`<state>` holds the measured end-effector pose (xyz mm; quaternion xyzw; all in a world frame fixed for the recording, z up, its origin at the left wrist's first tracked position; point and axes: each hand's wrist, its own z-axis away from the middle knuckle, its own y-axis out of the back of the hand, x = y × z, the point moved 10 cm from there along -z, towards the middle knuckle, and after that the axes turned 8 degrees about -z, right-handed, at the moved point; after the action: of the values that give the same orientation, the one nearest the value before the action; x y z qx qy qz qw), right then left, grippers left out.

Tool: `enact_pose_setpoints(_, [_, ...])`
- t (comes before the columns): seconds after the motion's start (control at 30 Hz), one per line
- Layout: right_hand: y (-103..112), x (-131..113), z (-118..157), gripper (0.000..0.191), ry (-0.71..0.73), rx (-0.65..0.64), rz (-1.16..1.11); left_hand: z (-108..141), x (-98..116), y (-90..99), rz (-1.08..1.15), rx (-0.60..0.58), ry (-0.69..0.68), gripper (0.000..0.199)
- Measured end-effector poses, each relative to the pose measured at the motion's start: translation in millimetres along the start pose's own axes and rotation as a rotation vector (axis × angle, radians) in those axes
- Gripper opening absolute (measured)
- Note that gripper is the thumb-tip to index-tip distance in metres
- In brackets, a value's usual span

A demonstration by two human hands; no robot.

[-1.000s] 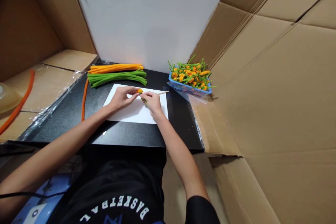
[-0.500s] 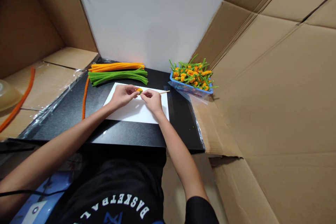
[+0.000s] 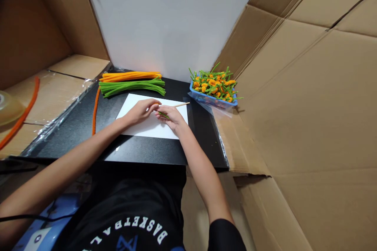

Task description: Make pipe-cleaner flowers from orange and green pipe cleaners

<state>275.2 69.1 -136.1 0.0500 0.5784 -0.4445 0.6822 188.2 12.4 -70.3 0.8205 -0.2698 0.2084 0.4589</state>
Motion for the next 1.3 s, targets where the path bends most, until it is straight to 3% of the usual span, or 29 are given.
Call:
enact_pose_setpoints(0.17, [-7, -22, 1, 0.010, 0.326, -0.003, 0.287, 2, 0, -6.7, -0.321, -0.012, 0.007, 0.034])
enact_pose_setpoints(0.33, [-25, -49, 26, 0.016, 0.769, 0.117, 0.909, 2, -6, -3.3, -0.254, 0.002, 0.155, 0.039])
enact_pose_setpoints(0.43, [-35, -48, 33, 0.021, 0.863, 0.168, 1.191, 3, -12, -1.4, -0.217, 0.005, 0.227, 0.047])
enact_pose_setpoints(0.53, [-31, -48, 30, 0.020, 0.839, 0.172, 1.161, 3, -19, 0.9, -0.147, 0.007, 0.265, 0.055])
enact_pose_setpoints(0.63, [-18, -49, 22, 0.013, 0.756, 0.155, 0.894, 2, -22, 6.8, -0.021, 0.045, 0.267, 0.059])
enact_pose_setpoints(0.77, [-4, -33, 3, 0.012, 0.464, 0.059, 0.392, -1, -14, 6.9, 0.127, 0.027, 0.163, 0.049])
enact_pose_setpoints(0.9, [2, -21, -1, 0.007, 0.245, 0.060, 0.126, -3, -11, 2.9, 0.261, -0.010, 0.118, 0.057])
enact_pose_setpoints(1.0, [2, -18, 2, 0.006, 0.172, 0.053, 0.081, -4, -17, 0.4, 0.394, -0.029, 0.169, 0.056])
enact_pose_setpoints(1.13, [-3, -21, 4, 0.011, 0.191, 0.019, 0.155, -6, -24, 0.8, 0.547, -0.004, 0.247, 0.051])
enact_pose_setpoints(1.3, [-16, -17, 3, 0.025, 0.224, -0.074, 0.284, -1, -29, -2.8, 0.546, 0.061, 0.314, 0.054])
